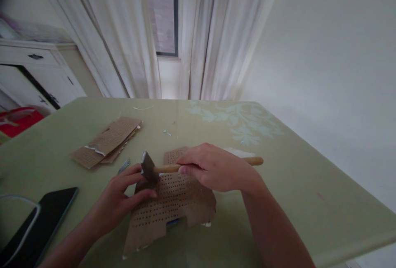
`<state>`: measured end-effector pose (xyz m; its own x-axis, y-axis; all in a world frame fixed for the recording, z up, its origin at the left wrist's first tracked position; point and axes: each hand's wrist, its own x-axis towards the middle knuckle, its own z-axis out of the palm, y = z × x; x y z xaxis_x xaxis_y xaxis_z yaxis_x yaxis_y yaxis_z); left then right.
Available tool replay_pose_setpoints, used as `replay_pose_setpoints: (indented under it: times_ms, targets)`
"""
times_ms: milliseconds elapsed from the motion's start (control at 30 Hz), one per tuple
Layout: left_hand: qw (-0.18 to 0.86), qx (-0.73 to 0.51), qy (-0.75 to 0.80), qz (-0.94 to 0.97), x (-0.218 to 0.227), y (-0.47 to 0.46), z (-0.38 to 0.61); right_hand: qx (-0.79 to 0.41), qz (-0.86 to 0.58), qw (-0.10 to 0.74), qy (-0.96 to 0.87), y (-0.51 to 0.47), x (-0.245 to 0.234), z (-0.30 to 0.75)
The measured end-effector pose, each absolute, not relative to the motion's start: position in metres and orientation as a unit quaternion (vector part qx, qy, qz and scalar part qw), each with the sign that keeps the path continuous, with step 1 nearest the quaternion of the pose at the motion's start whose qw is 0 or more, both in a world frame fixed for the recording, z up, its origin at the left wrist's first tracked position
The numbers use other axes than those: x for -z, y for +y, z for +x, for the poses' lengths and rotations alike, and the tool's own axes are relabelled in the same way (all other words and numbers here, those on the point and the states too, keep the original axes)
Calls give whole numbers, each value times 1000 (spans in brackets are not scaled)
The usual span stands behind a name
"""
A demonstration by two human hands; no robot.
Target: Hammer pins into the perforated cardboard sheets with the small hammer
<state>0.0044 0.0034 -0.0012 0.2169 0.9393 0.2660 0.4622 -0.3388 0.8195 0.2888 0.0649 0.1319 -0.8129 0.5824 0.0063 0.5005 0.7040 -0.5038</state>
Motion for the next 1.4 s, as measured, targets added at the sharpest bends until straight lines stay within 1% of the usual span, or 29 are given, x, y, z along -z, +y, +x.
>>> replay_pose_setpoints:
  times_ms: [167,300,367,500,567,633,700,767,833,1133,1400]
  targets:
    - [330,-421,490,688,1,4,6,-265,-285,118,-913,69,-129,291]
    - [354,-399,498,684,1,3,8,-271,-289,52,-917,71,-124,285]
    - [347,-400,504,682,2,3,8,-268,-290,48,-918,71,-125,284]
    - [298,-432,524,671,7,9,-4,-255,-294,111,-915,71,-131,293]
    - [259,-442,565,647,9,16,-19,-247,-299,132,-912,72,-134,299]
    - [197,-403,646,618,12,25,-39,-239,-310,134,-911,73,-134,303]
    - [139,-301,715,616,15,31,-56,-239,-316,131,-909,75,-134,305]
    - [103,-209,748,622,19,35,-66,-242,-317,133,-907,76,-133,304]
    - [86,-162,755,630,23,37,-69,-243,-316,132,-908,75,-133,303]
    - [27,-107,726,679,32,41,-55,-234,-318,118,-911,73,-132,299]
    - [8,-79,715,695,38,40,-50,-239,-334,94,-907,74,-131,297]
